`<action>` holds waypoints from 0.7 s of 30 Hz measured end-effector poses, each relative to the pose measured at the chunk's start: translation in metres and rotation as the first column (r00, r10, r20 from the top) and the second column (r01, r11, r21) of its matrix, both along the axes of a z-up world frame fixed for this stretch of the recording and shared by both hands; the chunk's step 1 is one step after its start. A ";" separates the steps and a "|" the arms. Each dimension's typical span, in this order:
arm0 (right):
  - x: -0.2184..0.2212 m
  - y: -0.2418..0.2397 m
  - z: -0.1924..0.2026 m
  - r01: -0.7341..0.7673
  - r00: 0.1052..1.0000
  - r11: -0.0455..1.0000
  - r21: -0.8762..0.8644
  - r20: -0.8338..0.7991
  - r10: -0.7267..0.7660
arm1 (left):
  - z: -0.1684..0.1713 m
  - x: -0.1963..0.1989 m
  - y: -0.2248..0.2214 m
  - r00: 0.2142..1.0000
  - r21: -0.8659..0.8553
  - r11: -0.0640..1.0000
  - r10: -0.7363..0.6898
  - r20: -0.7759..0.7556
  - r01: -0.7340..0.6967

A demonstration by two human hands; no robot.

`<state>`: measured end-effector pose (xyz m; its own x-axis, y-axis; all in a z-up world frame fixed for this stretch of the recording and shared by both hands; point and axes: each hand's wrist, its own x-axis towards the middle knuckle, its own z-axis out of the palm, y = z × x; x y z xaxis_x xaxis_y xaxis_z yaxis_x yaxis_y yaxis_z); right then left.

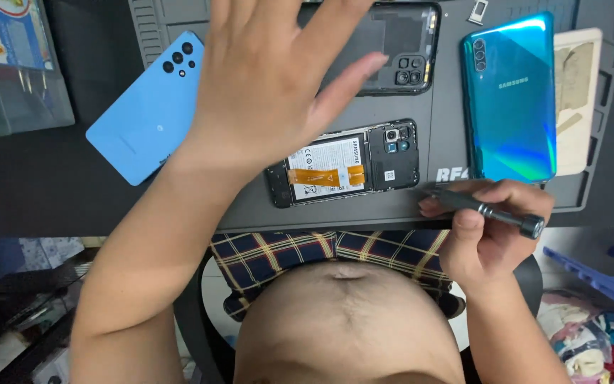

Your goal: Technician disassembles a mobile phone by prying off the back cover and removing internal screws with a screwdriver.

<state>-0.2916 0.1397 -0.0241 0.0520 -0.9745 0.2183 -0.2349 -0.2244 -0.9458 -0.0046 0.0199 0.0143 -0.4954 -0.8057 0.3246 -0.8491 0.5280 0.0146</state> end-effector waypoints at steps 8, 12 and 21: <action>-0.017 0.006 -0.017 -0.123 0.991 0.992 -0.004 -0.060 0.123 | 0.009 -0.020 0.075 0.980 0.216 0.976 0.008 -0.201 0.036; -0.013 0.001 -0.010 -0.170 0.983 0.985 0.033 -0.056 0.172 | -0.020 -0.029 0.121 0.992 0.324 0.943 -0.031 -0.122 0.069; -0.012 -0.003 -0.004 -0.187 0.980 0.981 0.060 -0.061 0.190 | -0.035 -0.039 0.135 0.996 0.171 0.985 0.017 -0.093 -0.001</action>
